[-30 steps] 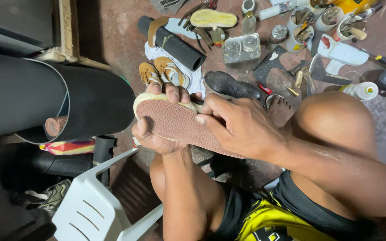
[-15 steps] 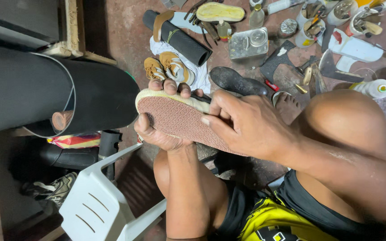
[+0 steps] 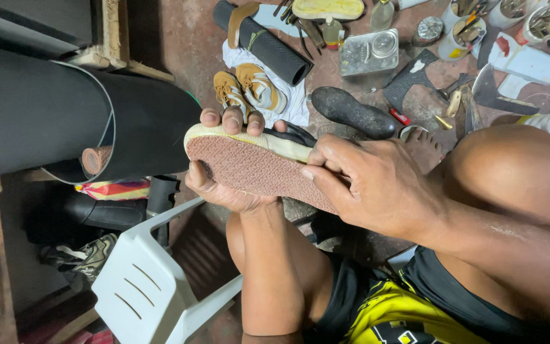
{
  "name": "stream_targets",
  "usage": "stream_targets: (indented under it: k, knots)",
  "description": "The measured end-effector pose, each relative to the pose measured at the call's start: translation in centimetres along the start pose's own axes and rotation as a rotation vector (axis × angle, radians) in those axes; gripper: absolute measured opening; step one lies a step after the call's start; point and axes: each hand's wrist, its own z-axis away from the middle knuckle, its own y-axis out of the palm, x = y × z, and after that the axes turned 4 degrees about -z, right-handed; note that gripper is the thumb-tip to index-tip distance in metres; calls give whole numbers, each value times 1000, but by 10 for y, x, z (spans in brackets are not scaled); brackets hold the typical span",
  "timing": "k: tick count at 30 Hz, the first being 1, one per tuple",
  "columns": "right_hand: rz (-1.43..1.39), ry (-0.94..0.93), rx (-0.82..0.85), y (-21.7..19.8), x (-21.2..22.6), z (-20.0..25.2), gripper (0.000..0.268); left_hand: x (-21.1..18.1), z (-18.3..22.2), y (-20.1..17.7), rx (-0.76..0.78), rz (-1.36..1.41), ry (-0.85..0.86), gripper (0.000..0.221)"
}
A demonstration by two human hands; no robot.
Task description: The person attaches a new textured sole to a black shoe by aligning the pieces and hammering them together on a metal stand.
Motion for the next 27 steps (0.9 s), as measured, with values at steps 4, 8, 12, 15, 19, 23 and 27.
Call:
stream_targets:
  k: [4, 8, 12, 15, 19, 23, 27]
  knots:
    - [-44, -102, -1, -1, 4, 4, 20, -2, -1, 1, 15, 8, 27, 44]
    - [19, -247, -11, -2, 12, 11, 23, -6, -1, 2, 44, 36, 52, 41]
    - [29, -214, -10, -4, 14, 15, 17, -6, 0, 2, 63, 54, 64, 41]
    - [37, -107, -15, -2, 11, 13, 14, -7, -1, 1, 69, 42, 58, 42]
    - [13, -18, -32, -1, 6, 8, 14, -8, -1, 1, 53, -1, 41, 43]
    - [-28, 60, -10, -1, 4, 3, 16, -7, 1, -1, 32, -11, 27, 45]
    - [59, 87, -8, 0, 1, 0, 19, -7, 1, -2, 17, -26, 10, 45]
